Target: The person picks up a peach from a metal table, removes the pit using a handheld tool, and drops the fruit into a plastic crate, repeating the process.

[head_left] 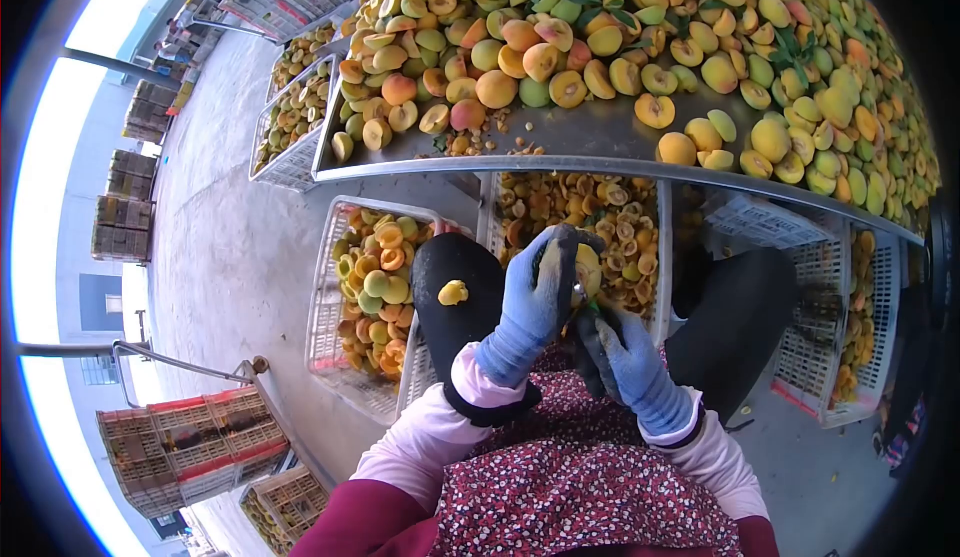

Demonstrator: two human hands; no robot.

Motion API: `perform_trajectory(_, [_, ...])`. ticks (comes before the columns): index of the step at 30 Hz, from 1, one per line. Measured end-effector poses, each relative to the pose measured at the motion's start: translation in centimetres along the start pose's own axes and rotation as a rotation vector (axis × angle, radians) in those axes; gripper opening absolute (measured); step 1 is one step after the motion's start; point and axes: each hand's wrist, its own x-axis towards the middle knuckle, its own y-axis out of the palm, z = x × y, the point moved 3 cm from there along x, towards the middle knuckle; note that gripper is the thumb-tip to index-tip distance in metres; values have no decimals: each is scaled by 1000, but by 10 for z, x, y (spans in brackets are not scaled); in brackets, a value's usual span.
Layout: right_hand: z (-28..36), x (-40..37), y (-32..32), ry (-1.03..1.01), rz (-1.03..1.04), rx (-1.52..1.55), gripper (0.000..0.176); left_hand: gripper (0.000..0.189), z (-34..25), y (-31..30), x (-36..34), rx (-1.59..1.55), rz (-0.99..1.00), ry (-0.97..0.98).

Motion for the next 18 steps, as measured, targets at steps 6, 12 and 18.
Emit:
perform_trajectory(6, [-6, -4, 8, 693, 574, 1399, 40, 41, -9, 12, 6, -47, 67, 142])
perform_trajectory(12, [-13, 5, 11, 656, 779, 1876, 45, 39, -2, 19, 1, -395, 34, -217])
perform_trajectory(18, [-12, 4, 5, 575, 830, 1725, 44, 34, 17, 8, -5, -15, -75, -35])
